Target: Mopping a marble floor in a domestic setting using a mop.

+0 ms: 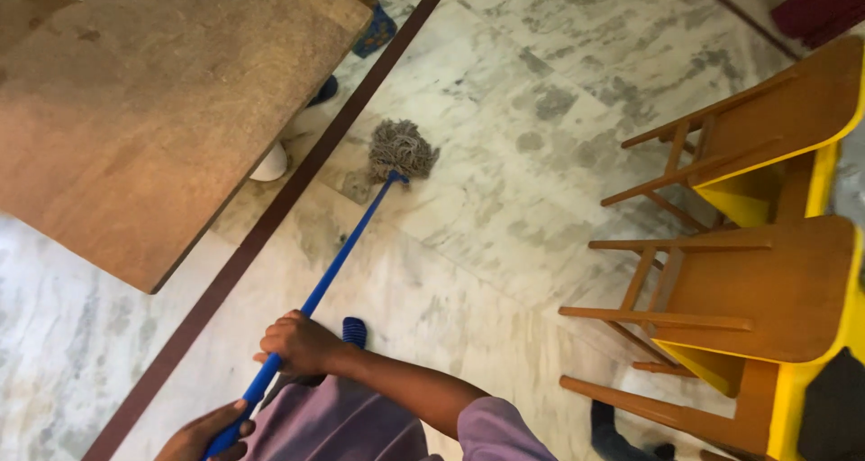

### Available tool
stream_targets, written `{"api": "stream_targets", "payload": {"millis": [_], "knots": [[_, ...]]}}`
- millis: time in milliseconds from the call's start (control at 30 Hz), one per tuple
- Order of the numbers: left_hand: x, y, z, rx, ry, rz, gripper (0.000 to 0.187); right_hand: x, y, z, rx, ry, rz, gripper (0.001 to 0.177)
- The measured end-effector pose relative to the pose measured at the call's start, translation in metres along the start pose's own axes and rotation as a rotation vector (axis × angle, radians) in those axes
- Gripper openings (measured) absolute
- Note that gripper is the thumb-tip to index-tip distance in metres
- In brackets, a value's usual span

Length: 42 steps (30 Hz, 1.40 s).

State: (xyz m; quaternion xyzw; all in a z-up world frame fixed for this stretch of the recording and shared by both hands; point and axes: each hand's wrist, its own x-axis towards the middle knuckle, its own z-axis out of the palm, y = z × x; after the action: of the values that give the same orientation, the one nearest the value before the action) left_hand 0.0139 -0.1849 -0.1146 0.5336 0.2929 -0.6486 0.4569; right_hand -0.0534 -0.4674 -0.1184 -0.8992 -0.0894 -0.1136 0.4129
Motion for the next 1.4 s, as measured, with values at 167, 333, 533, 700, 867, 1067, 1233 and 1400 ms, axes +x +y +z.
{"api": "stream_targets", "payload": {"millis": [167, 333, 533, 700, 867, 1067, 1233, 1400], "knots": [[-0.011, 0.030, 0.059, 0.076, 0.017, -0.006, 0.035, 0.006, 0.004, -0.022, -0.020, 0.014, 0.017, 0.030], [0.076, -0.013, 0.015, 0.246, 0.145, 0.186, 0.035, 0.007, 0.005, -0.030, 0.050, -0.015, 0.014, 0.028], [-0.029, 0.045, 0.101, -0.100, -0.166, -0.012, 0.022, 0.025, 0.005, -0.062, -0.007, -0.059, -0.004, 0.023], [-0.057, 0.092, 0.180, -0.008, -0.040, -0.025, 0.020, 0.019, 0.052, -0.088, 0.026, -0.078, -0.033, 0.029], [0.014, 0.128, 0.253, 0.021, -0.185, 0.043, 0.035, 0.003, 0.166, -0.133, 0.060, -0.050, -0.061, 0.021], [0.130, 0.213, 0.356, -0.148, -0.383, 0.118, 0.033, 0.023, 0.331, -0.222, 0.059, -0.153, -0.111, 0.014], [0.206, 0.249, 0.418, -0.168, -0.431, 0.196, 0.031, 0.014, 0.415, -0.252, -0.165, -0.081, -0.085, 0.015], [0.178, 0.225, 0.425, -0.199, -0.378, 0.272, 0.026, -0.003, 0.378, -0.259, -0.163, 0.052, -0.046, 0.019]]}}
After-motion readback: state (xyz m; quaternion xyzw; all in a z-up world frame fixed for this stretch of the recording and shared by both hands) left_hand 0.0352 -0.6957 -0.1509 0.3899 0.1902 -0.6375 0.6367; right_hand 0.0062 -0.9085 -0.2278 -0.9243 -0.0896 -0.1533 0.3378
